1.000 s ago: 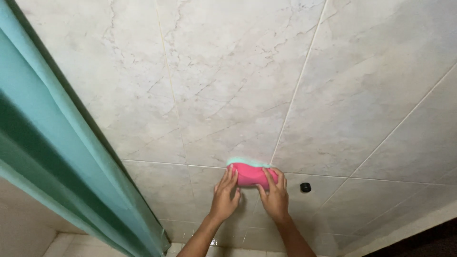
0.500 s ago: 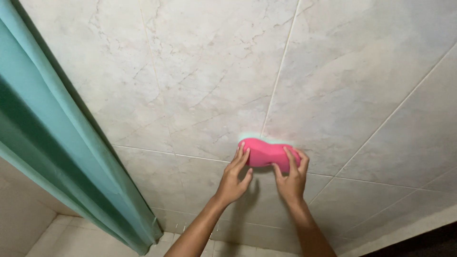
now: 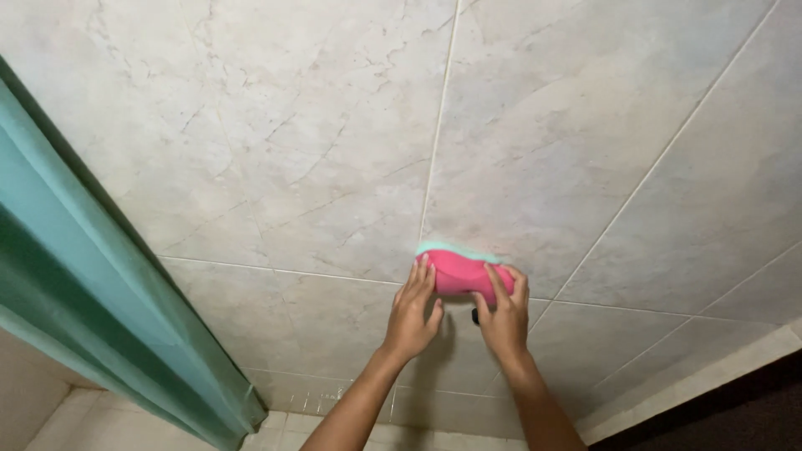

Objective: The person scrubs the lower section of a tiled bathroom wall using a pink and blue sponge. They move the sponge back and forth along the grout lines and tile surfaces, working their way from the corner near a shower curtain towards the center of the wall.

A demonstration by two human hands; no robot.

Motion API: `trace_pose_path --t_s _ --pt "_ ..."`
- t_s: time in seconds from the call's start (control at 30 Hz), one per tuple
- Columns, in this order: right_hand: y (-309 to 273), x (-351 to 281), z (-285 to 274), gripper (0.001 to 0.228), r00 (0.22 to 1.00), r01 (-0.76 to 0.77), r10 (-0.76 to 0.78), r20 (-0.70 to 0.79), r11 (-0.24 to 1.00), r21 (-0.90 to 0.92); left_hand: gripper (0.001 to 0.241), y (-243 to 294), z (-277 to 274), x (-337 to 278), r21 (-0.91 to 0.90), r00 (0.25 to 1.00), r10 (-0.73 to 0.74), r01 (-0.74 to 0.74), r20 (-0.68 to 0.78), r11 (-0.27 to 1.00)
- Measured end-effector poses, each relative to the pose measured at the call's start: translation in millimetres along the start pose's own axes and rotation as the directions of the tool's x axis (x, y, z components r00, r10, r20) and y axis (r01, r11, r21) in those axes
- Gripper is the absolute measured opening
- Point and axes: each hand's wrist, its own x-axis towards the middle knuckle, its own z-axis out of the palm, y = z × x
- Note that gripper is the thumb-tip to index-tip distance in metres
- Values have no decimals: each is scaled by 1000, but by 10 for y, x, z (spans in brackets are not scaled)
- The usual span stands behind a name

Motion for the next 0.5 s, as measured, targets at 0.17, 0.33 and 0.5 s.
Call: trace_pose_path --t_s 0.17,0.33,0.5 --pt "242 -389 165 60 988 -104 106 108 994 -28 73 -395 241 -375 29 984 -52 47 169 998" --pt "289 -396 76 62 988 -108 108 106 994 -7 72 -399 220 -375 -115 968 -41 71 246 991" --pt "129 129 -218 64 998 13 -12 -58 999 29 74 125 -85 53 -197 968 -83 132 238 971"
